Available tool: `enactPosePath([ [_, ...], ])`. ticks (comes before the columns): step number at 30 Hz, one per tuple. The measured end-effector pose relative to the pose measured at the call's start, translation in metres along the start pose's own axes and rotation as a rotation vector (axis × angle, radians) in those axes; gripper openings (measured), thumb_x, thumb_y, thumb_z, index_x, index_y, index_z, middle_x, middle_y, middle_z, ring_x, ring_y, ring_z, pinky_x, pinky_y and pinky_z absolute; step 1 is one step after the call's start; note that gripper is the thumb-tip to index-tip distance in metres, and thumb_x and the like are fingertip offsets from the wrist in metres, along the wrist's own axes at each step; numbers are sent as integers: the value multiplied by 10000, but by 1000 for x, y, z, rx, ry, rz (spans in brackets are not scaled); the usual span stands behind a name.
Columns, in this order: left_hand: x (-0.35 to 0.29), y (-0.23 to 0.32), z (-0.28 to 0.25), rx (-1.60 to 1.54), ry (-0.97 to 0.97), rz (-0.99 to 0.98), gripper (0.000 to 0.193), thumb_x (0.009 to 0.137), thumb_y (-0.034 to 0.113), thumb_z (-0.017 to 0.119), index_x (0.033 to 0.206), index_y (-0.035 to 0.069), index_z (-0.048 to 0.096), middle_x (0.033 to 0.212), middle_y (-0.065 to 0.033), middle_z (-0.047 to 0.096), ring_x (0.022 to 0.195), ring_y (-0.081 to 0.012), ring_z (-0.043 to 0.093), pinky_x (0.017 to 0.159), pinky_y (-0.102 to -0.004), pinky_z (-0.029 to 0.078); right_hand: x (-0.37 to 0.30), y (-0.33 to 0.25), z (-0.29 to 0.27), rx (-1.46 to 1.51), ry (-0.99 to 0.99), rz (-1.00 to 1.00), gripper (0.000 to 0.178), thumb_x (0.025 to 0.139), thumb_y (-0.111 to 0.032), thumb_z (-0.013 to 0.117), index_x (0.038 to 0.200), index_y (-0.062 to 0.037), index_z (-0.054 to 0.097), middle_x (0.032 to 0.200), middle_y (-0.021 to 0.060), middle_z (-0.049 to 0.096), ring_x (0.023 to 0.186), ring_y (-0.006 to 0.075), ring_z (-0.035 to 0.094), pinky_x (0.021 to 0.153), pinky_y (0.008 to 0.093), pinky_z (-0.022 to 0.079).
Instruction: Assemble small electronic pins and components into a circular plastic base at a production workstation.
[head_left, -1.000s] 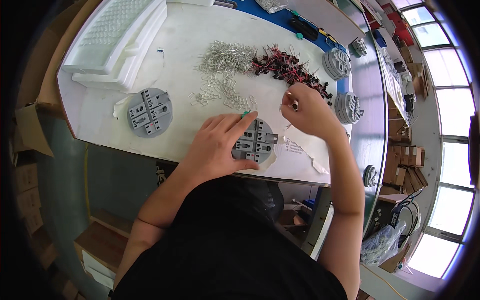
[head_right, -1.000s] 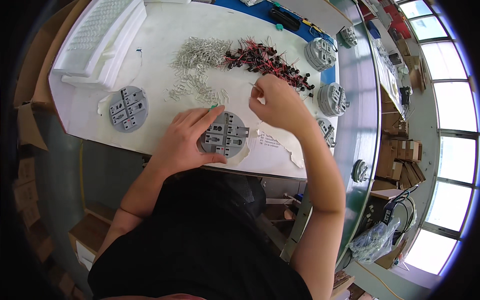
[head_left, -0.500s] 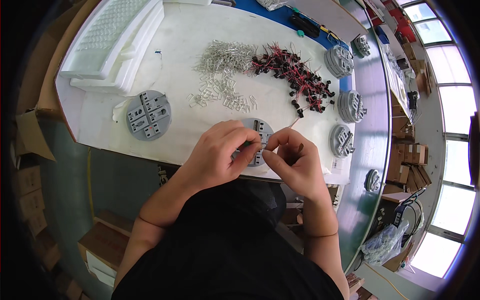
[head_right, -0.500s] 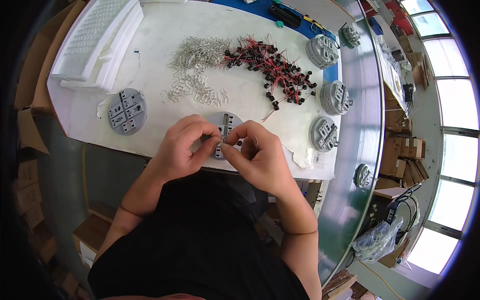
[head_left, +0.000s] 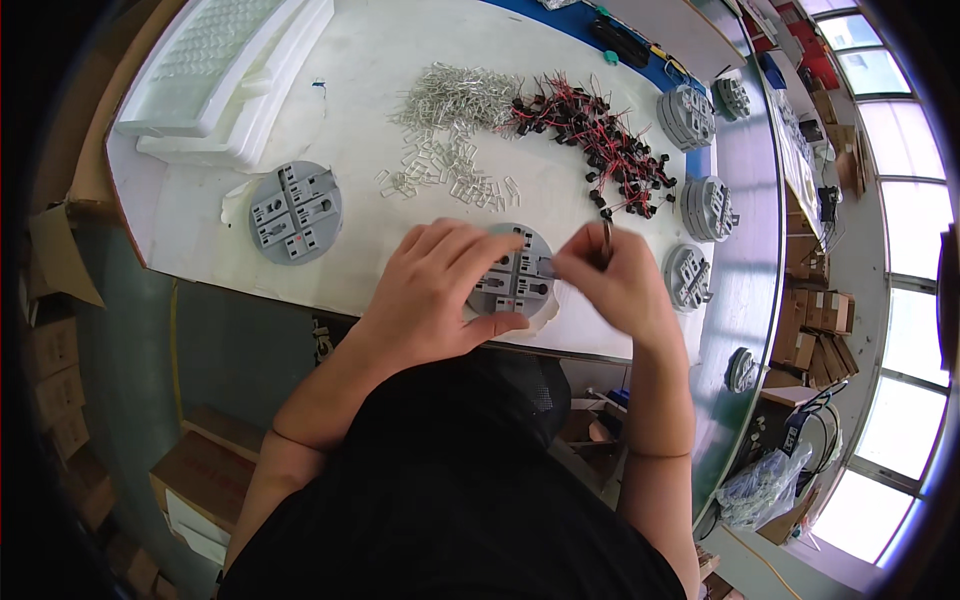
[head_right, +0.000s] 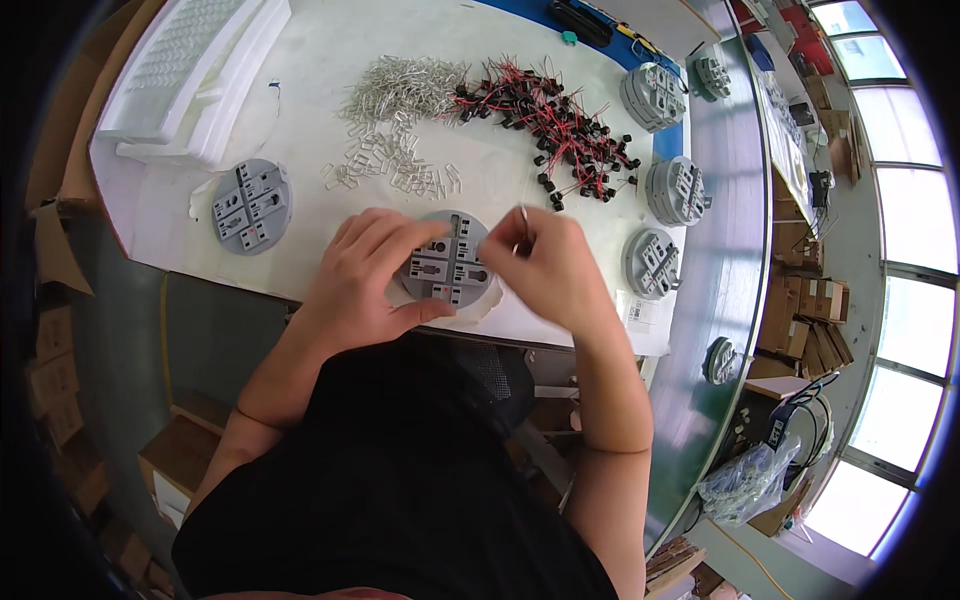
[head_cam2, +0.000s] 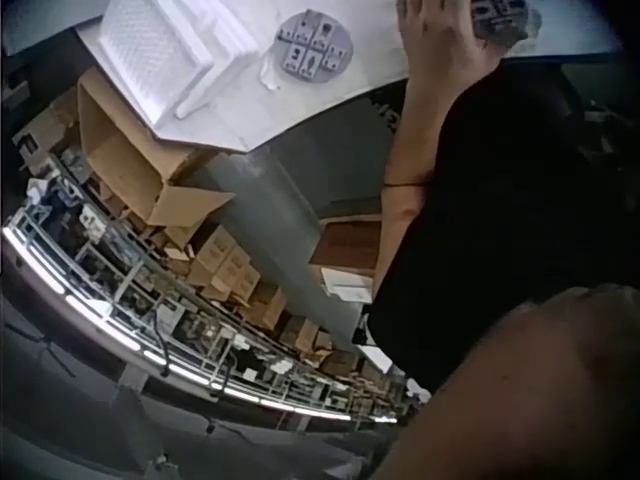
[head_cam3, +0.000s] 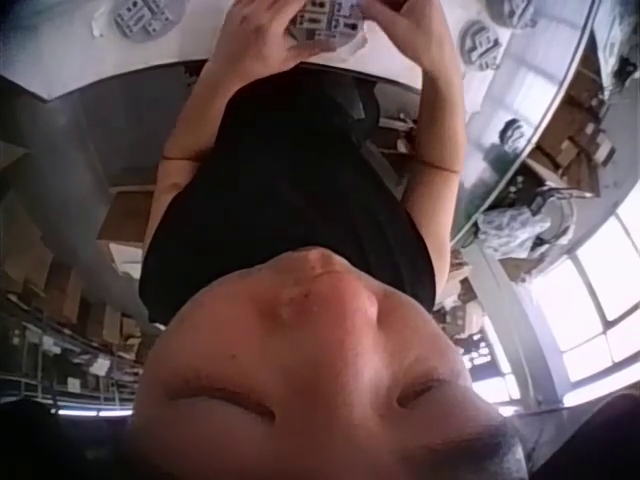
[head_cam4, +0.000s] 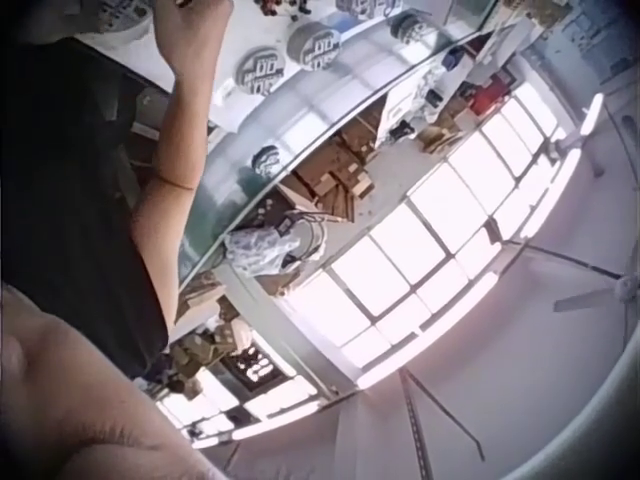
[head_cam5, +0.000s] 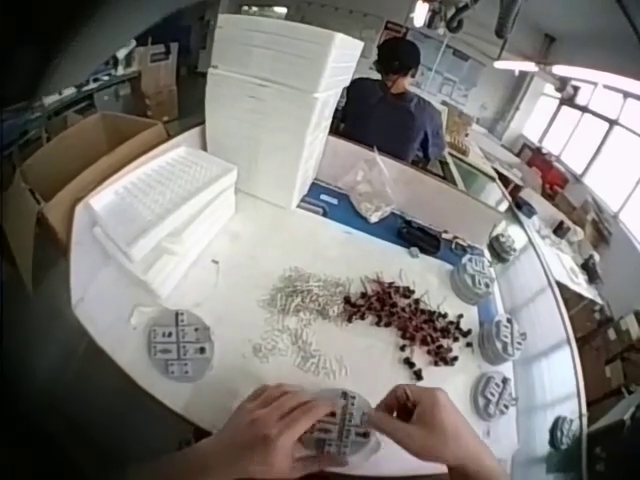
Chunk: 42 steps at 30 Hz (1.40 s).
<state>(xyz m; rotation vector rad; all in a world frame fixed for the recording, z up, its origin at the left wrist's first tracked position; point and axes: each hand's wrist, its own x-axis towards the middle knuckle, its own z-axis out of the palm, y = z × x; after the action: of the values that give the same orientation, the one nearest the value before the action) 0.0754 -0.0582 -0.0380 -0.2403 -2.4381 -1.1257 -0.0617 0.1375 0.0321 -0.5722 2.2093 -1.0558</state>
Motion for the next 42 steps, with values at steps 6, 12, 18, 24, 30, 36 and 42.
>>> enactPosePath([
  [6,-6,-6,9,85,-46,-125,952,714,409,954,1520,107,546,1385,-111,631,1266,-335,613,1083,-466,491,42,18,2,-76,-24,74,242,863,-177,758,857,61,708,715,64,678,665,114,609,601,313,495],
  [12,-7,-8,9,53,-82,-170,991,695,420,963,1538,113,542,1408,-112,629,1283,-343,607,1104,-474,487,50,28,6,-111,-70,114,249,864,-182,757,852,63,713,720,66,685,660,111,607,600,311,499],
  [18,-8,-10,8,40,-82,-171,986,696,408,964,1534,110,540,1424,-112,628,1288,-342,606,1109,-477,484,53,17,0,-145,-130,162,299,904,-226,791,873,67,736,738,60,701,652,95,598,585,305,490],
  [24,-8,-11,7,39,-89,-163,975,700,401,962,1530,108,541,1429,-107,627,1293,-340,605,1107,-477,485,49,18,-4,-128,-145,115,227,968,-177,794,936,42,746,788,1,707,691,48,593,619,244,461],
  [30,-8,-10,9,35,-98,-164,967,701,387,962,1530,119,541,1430,-104,624,1299,-341,603,1109,-477,487,51,22,-3,-113,-184,116,173,970,-142,774,967,29,755,803,-21,695,703,39,587,638,240,471],
  [36,-6,-10,9,22,-112,-166,961,695,370,965,1524,125,547,1422,-109,624,1291,-345,607,1107,-481,492,51,36,-1,2,-191,70,177,956,-148,773,964,28,760,806,-10,702,704,49,587,631,251,476],
  [42,-4,-11,10,0,-98,-152,965,677,344,973,1514,115,552,1406,-115,629,1270,-351,614,1101,-488,495,46,25,0,7,-171,95,236,933,-203,791,933,31,761,807,26,716,702,80,592,635,285,498],
])
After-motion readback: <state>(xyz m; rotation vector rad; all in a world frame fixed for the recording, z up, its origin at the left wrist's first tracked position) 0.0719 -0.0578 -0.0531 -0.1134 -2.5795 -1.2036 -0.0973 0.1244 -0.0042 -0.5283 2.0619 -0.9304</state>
